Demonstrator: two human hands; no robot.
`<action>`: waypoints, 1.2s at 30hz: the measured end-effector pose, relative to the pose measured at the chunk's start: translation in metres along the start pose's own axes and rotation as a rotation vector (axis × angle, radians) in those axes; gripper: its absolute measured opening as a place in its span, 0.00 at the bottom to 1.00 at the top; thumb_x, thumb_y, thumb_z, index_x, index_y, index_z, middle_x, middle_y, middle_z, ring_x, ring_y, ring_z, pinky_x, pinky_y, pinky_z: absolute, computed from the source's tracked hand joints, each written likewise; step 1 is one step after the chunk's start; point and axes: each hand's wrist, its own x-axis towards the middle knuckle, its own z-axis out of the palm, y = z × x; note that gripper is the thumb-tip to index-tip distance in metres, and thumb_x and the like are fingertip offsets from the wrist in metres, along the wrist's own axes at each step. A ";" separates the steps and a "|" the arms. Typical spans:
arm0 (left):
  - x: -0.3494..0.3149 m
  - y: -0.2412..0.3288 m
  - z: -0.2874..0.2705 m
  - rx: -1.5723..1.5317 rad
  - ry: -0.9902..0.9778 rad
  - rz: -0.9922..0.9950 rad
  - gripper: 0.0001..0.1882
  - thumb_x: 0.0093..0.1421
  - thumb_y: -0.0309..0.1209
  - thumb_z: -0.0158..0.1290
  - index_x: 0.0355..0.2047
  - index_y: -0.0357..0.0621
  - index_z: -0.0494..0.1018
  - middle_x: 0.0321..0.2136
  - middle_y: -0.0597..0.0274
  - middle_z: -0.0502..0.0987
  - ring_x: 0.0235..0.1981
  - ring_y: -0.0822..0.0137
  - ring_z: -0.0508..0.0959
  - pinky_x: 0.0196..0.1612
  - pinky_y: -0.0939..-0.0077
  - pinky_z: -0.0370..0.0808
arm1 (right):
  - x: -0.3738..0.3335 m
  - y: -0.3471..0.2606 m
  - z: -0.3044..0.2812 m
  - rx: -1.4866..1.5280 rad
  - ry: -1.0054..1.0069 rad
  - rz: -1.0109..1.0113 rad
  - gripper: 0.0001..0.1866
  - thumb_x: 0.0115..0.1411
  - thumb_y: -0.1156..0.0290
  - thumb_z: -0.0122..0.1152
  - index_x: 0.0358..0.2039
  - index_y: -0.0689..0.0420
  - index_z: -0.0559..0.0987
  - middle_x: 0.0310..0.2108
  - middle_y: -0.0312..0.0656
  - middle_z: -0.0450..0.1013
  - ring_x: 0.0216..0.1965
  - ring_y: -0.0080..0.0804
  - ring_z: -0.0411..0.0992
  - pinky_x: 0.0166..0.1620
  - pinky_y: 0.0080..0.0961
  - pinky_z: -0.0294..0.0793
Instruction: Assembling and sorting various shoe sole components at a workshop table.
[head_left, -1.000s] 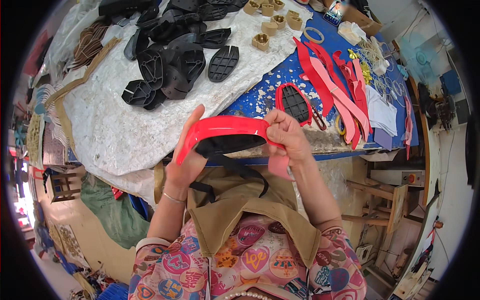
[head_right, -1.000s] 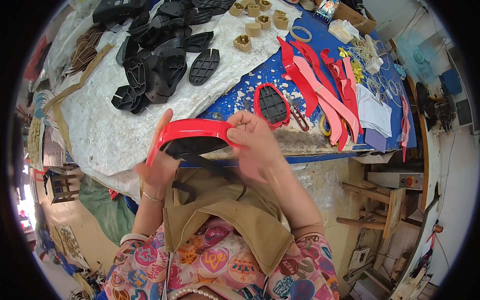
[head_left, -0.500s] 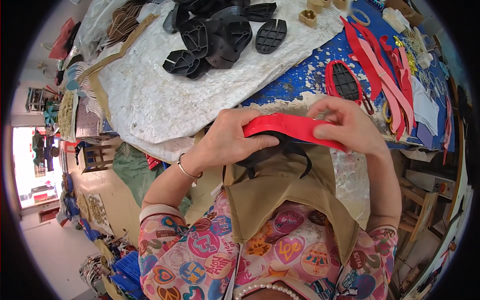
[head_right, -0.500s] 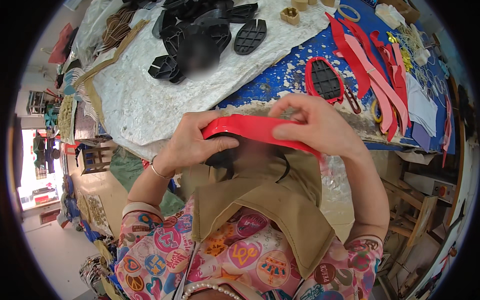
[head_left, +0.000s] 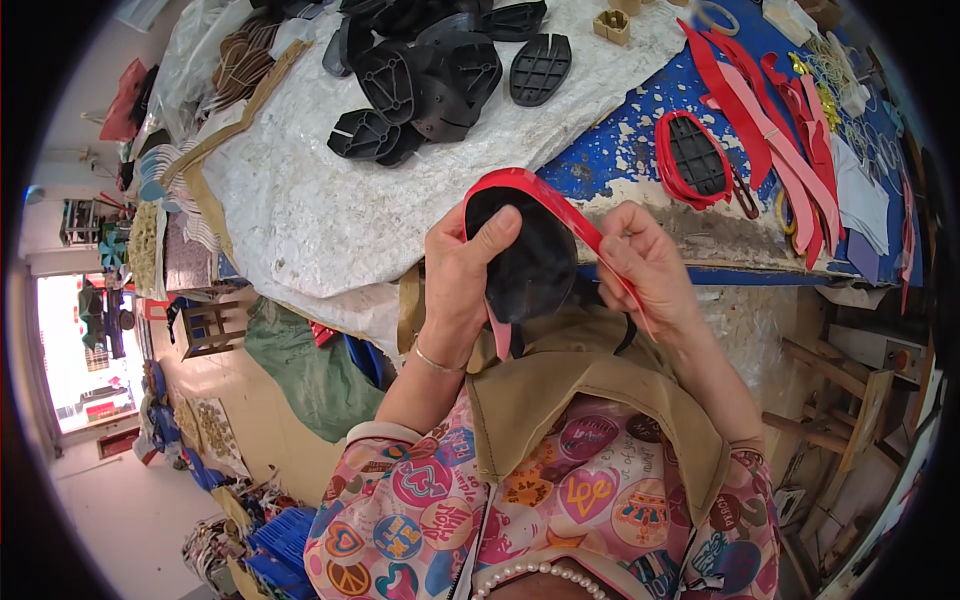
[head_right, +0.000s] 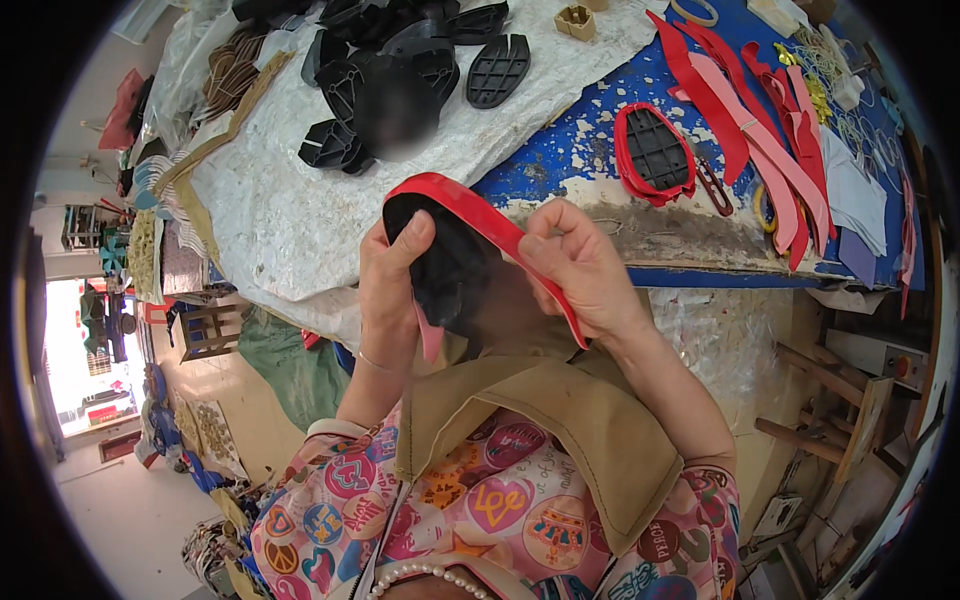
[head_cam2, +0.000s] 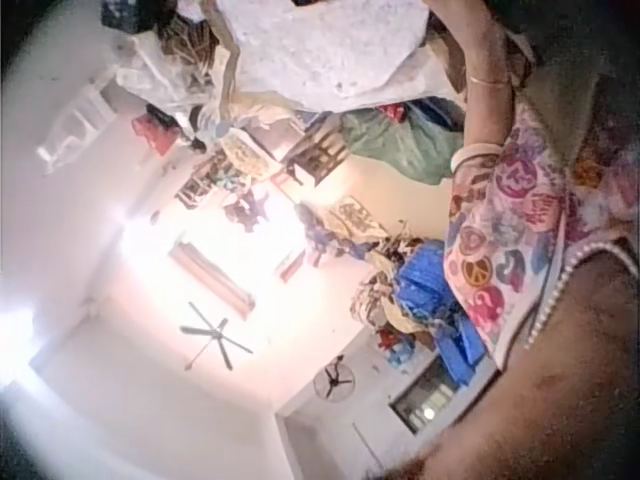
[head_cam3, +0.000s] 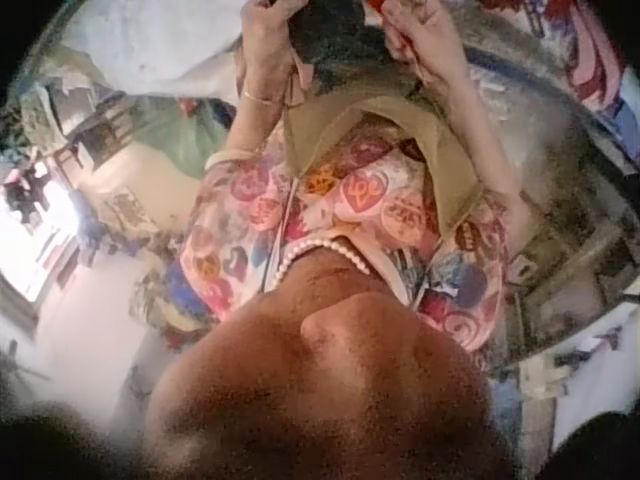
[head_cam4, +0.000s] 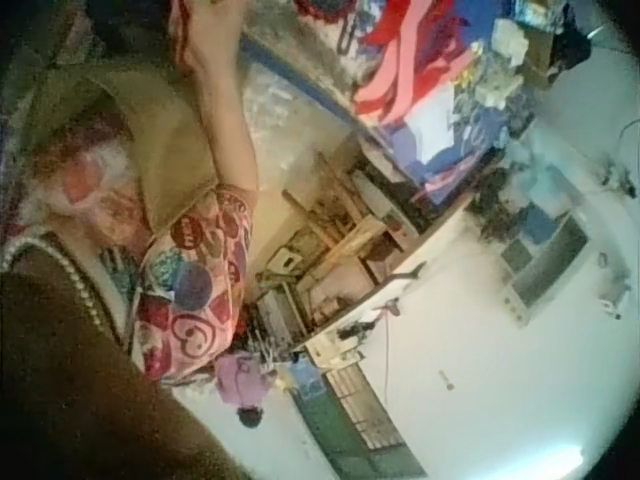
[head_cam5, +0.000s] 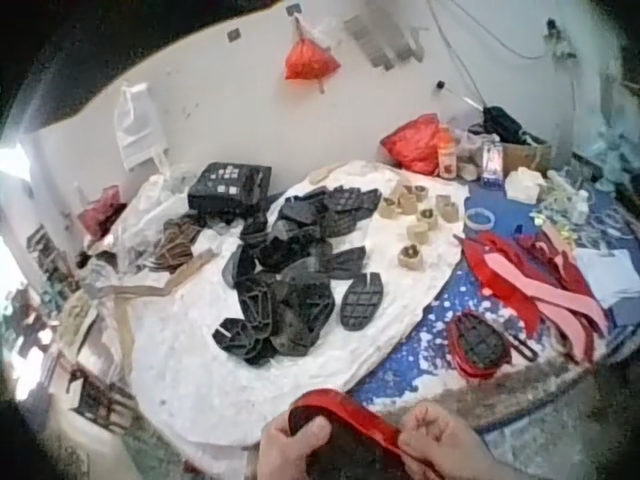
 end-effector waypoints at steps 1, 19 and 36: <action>0.001 -0.003 0.000 -0.011 0.053 -0.002 0.18 0.51 0.30 0.59 0.40 0.33 0.72 0.32 0.58 0.77 0.31 0.70 0.77 0.37 0.78 0.75 | 0.001 0.005 0.001 0.112 -0.016 0.016 0.07 0.59 0.70 0.54 0.31 0.55 0.65 0.14 0.30 0.65 0.11 0.13 0.58 0.13 0.10 0.54; 0.010 -0.019 0.003 -0.589 -0.499 -0.176 0.42 0.45 0.42 0.56 0.58 0.36 0.54 0.56 0.43 0.59 0.50 0.51 0.70 0.55 0.60 0.66 | 0.015 0.029 -0.001 0.423 -0.047 0.129 0.04 0.62 0.69 0.49 0.30 0.51 0.66 0.16 0.32 0.63 0.11 0.18 0.58 0.13 0.16 0.55; 0.003 -0.004 0.005 -0.676 -0.119 -0.240 0.26 0.49 0.35 0.46 0.47 0.32 0.63 0.38 0.45 0.73 0.39 0.53 0.76 0.47 0.61 0.73 | -0.002 -0.001 -0.006 -1.386 0.058 -0.214 0.10 0.63 0.73 0.44 0.36 0.65 0.72 0.28 0.44 0.74 0.33 0.32 0.75 0.38 0.28 0.71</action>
